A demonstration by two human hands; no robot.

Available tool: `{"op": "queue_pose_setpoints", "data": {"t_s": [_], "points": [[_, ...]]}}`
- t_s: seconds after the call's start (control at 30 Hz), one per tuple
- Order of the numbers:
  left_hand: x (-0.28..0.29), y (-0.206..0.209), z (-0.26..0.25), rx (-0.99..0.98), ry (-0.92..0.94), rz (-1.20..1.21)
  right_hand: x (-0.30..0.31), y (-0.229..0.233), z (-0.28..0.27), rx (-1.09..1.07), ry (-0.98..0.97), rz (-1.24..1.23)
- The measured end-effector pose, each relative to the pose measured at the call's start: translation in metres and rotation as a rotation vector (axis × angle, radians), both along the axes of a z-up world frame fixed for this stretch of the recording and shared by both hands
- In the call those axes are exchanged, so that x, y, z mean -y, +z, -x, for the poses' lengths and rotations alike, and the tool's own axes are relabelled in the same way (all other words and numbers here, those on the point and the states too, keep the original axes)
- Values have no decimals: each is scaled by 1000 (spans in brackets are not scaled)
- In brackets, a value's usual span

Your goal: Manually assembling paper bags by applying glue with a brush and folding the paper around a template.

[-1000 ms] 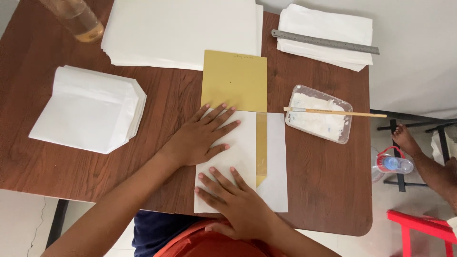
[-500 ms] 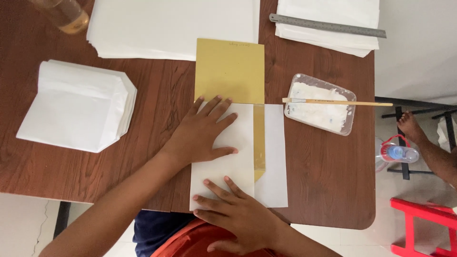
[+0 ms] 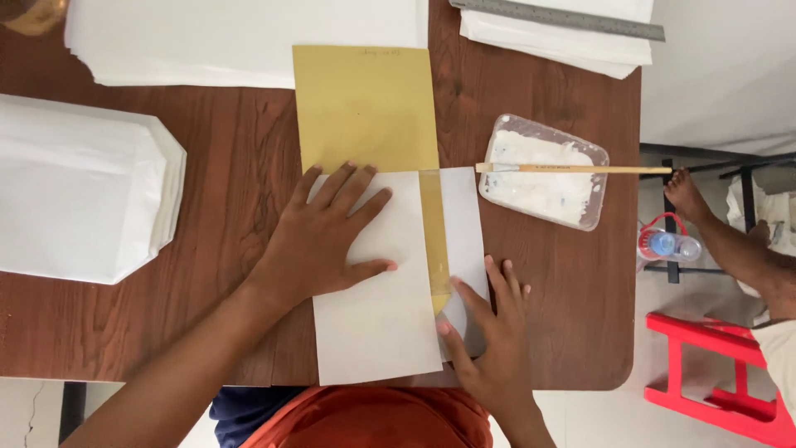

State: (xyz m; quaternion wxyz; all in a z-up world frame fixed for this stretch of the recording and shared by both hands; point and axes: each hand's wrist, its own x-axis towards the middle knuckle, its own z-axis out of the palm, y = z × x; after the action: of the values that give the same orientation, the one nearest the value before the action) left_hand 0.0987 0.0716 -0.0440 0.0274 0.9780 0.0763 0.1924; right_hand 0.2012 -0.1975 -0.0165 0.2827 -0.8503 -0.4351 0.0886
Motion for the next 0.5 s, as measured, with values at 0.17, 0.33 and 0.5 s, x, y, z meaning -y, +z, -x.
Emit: {"op": "queue_pose_setpoints", "data": {"t_s": [0.17, 0.33, 0.5], "points": [[-1, -4, 3, -14, 10, -2, -9, 13, 4, -136, -59, -113], [-3, 1, 11, -30, 10, 67, -35, 32, -4, -472, -395, -94], [-5, 0, 14, -18, 11, 123, -42, 24, -11, -573, -366, 89]]}}
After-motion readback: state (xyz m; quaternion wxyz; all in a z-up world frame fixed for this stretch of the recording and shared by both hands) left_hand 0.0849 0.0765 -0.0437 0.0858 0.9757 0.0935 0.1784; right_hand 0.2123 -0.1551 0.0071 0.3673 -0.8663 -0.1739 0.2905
